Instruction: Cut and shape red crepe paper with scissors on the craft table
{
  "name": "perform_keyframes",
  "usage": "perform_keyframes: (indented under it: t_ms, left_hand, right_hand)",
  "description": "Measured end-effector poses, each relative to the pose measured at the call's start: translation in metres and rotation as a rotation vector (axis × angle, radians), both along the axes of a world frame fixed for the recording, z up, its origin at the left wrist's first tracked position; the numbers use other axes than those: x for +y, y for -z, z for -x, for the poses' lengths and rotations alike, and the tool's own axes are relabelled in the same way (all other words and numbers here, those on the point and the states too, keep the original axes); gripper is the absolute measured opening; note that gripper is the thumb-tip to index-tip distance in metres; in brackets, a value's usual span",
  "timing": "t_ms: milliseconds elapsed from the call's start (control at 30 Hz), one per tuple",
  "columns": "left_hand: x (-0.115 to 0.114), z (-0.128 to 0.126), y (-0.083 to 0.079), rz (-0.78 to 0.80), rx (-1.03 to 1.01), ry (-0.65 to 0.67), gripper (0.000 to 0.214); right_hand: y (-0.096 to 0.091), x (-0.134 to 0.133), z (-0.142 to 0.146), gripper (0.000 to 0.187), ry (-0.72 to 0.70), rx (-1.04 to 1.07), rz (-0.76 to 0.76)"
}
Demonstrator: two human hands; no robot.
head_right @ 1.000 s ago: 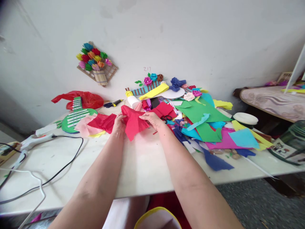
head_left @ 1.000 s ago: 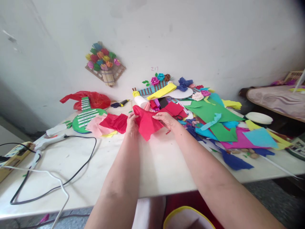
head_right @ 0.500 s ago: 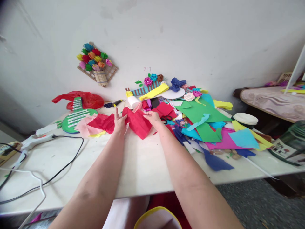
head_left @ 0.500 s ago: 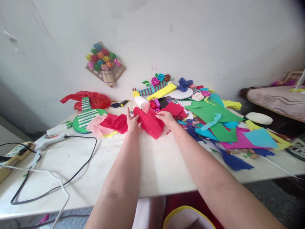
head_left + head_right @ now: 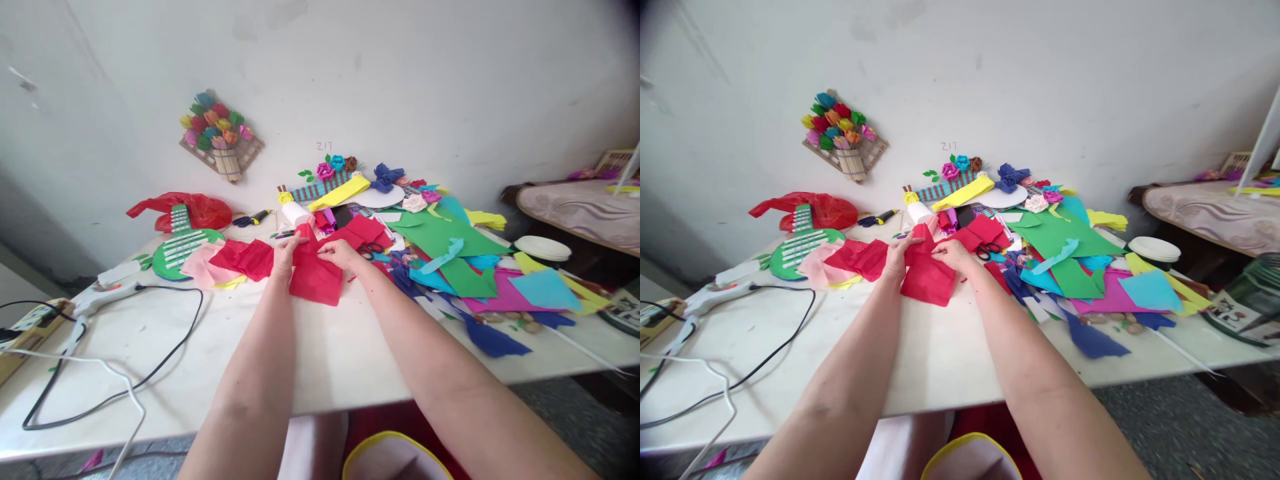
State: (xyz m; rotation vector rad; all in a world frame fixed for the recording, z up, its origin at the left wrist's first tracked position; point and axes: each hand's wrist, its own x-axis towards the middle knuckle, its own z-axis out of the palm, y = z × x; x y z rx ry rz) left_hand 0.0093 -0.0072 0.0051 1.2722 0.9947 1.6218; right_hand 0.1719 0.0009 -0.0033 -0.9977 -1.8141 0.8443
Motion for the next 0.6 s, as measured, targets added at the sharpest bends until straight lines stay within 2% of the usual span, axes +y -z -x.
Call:
perform_keyframes:
  t_ms: [133, 267, 367, 500, 600]
  left_hand:
    - [0.000, -0.001, 0.001, 0.044, 0.180, 0.122, 0.035]
    - [0.006, 0.001, 0.008, 0.096, 0.250, 0.135, 0.033]
    - [0.008, 0.002, 0.010, 0.098, 0.126, 0.124, 0.033]
    - [0.005, 0.001, 0.008, 0.090, -0.131, 0.092, 0.031]
    - [0.003, 0.000, 0.006, 0.094, -0.246, 0.073, 0.030]
  right_hand:
    - [0.002, 0.002, 0.001, 0.011, 0.012, -0.029, -0.031]
    - [-0.004, -0.003, 0.002, 0.011, 0.041, 0.081, 0.033]
    - [-0.010, -0.011, 0.002, 0.015, 0.024, 0.228, 0.138]
    - [-0.013, -0.018, 0.002, 0.024, -0.098, 0.406, 0.348]
    - [-0.009, -0.016, 0.003, 0.023, -0.063, 0.451, 0.437]
